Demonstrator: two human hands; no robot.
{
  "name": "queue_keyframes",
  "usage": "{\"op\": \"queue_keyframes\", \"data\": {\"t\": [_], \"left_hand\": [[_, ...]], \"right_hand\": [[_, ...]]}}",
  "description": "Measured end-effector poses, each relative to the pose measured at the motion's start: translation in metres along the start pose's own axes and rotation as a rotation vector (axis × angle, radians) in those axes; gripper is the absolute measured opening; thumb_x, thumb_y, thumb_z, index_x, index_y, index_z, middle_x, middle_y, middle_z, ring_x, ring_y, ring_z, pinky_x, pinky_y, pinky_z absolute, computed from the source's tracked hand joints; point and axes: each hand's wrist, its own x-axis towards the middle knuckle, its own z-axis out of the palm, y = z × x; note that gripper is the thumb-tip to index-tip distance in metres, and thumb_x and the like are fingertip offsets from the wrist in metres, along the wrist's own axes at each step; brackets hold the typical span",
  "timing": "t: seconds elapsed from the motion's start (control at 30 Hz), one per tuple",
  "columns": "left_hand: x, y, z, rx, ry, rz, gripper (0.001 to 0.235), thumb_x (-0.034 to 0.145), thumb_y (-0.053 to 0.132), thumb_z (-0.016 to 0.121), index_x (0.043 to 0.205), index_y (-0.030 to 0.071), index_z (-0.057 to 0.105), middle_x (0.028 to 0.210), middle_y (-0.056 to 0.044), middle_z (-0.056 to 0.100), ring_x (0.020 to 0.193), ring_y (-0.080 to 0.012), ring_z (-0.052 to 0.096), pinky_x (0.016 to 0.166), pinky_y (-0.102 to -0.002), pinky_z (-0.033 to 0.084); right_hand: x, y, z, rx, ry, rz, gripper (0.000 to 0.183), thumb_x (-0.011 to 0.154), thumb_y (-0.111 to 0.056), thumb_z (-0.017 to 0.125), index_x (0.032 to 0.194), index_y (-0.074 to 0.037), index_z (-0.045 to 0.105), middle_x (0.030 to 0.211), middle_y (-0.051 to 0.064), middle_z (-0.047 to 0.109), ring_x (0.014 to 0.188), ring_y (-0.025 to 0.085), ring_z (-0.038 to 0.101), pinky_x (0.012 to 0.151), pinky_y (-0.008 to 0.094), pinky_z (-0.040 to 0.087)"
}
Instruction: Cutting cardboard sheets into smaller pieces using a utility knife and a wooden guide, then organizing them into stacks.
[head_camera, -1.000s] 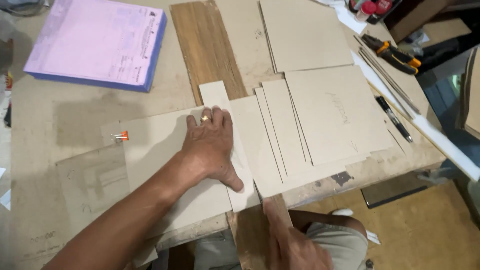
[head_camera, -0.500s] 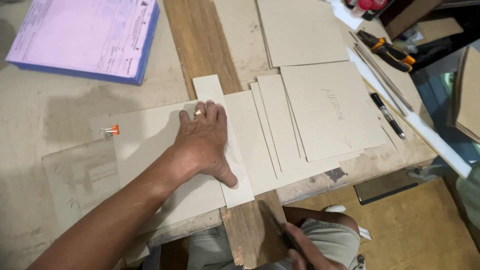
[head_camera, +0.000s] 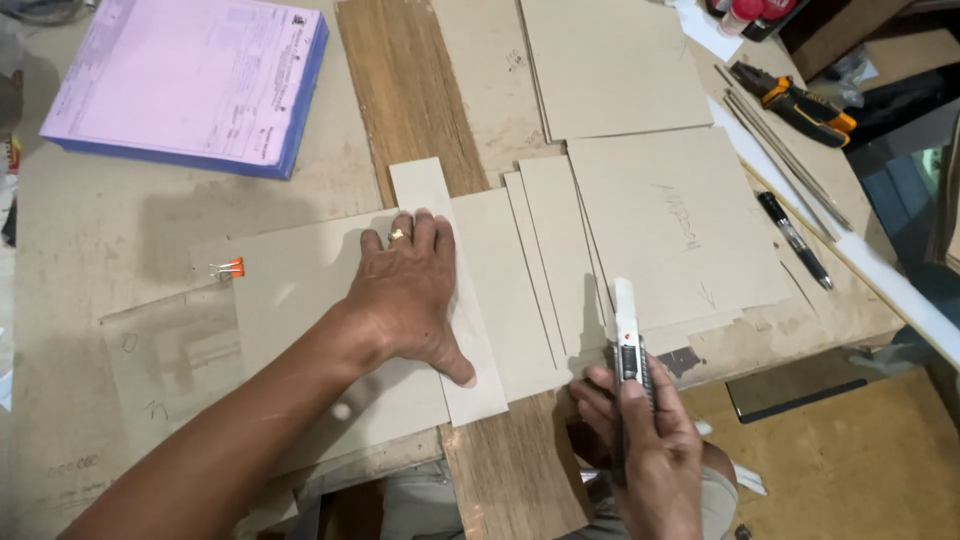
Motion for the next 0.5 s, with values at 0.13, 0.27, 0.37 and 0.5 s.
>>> {"op": "queue_keyframes", "data": {"t": [0.13, 0.27, 0.37, 0.5], "left_hand": [[-0.001, 0.002, 0.000, 0.007, -0.014, 0.001, 0.173, 0.048, 0.084, 0.101, 0.159, -0.005, 0.002, 0.160, -0.023, 0.013, 0.151, -0.0450, 0.012, 0.118, -0.061, 0.021], [-0.008, 0.003, -0.004, -0.032, -0.045, 0.002, 0.173, 0.059, 0.076, 0.102, 0.160, -0.006, -0.012, 0.169, -0.028, -0.008, 0.154, -0.0467, -0.003, 0.122, -0.062, 0.007], [-0.005, 0.001, 0.001, -0.030, 0.045, 0.009, 0.174, 0.046, 0.078, 0.102, 0.158, -0.007, -0.001, 0.164, -0.025, 0.008, 0.150, -0.0464, 0.010, 0.117, -0.063, 0.018], [-0.010, 0.001, -0.004, -0.081, -0.039, 0.013, 0.172, 0.052, 0.074, 0.099, 0.159, -0.006, -0.008, 0.166, -0.025, -0.001, 0.155, -0.0456, -0.002, 0.122, -0.062, 0.007]], "right_hand": [[0.002, 0.013, -0.012, -0.001, 0.028, -0.075, 0.061, 0.098, -0.013, 0.052, 0.158, -0.003, 0.045, 0.107, 0.026, 0.072, 0.097, 0.042, 0.074, 0.082, 0.053, 0.062], [0.020, 0.029, -0.019, -0.531, -0.035, -0.515, 0.047, 0.095, -0.022, 0.056, 0.141, -0.014, 0.063, 0.081, 0.005, 0.070, 0.040, 0.013, 0.049, 0.037, 0.028, 0.045], [0.027, 0.015, 0.005, -0.972, -0.002, -0.452, 0.058, 0.091, -0.042, 0.052, 0.148, -0.046, 0.052, 0.133, -0.012, 0.075, 0.107, 0.012, 0.078, 0.085, 0.028, 0.058], [0.039, 0.007, 0.045, -0.955, -0.239, -0.829, 0.051, 0.096, -0.029, 0.057, 0.147, -0.024, 0.055, 0.119, 0.007, 0.075, 0.095, 0.025, 0.069, 0.078, 0.037, 0.054]]}}
